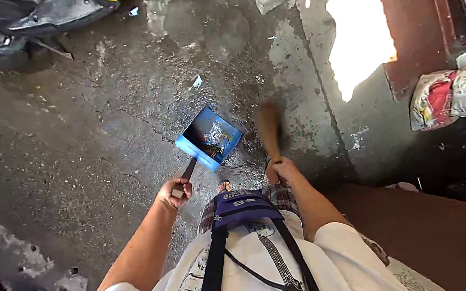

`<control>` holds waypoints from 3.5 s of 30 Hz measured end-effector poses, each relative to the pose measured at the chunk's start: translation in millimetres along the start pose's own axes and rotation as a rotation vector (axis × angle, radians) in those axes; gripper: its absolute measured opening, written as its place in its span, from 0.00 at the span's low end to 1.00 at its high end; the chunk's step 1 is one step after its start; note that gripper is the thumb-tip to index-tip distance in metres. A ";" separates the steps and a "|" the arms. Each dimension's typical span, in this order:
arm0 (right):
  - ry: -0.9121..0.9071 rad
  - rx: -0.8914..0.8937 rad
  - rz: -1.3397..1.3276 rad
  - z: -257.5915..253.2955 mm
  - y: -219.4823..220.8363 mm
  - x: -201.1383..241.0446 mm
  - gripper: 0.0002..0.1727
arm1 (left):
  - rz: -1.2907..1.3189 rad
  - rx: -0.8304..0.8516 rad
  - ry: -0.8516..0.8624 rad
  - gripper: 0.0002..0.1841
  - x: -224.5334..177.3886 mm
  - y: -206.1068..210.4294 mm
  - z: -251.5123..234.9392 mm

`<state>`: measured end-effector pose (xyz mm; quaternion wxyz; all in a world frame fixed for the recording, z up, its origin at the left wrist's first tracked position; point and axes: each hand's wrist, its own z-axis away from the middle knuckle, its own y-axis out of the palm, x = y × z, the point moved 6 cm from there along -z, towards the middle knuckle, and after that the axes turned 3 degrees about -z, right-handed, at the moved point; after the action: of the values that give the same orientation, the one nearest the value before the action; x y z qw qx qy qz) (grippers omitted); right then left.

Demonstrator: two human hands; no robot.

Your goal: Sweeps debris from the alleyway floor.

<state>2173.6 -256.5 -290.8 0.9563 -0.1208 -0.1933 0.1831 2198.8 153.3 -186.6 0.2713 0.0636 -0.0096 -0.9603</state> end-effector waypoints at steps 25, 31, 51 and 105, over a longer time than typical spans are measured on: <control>-0.244 0.188 0.386 -56.0 -258.6 141.6 0.40 | 0.170 -0.081 -0.033 0.08 -39.3 244.3 -25.2; -0.216 -0.171 0.159 -89.2 -371.1 202.9 0.32 | 0.178 -0.009 -0.073 0.10 -79.3 293.7 -29.8; -0.137 -0.031 0.228 -179.7 -582.8 152.3 0.41 | 0.019 -0.214 -0.062 0.08 -106.3 497.3 -45.9; -0.430 0.153 0.381 -369.8 -220.8 473.7 0.43 | 1.043 0.061 0.126 0.30 200.1 324.0 -6.9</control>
<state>2800.3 -327.4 -401.3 0.8483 -0.0410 -0.3509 0.3945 2199.1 -227.4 -199.8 0.7114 0.1159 -0.0515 -0.6913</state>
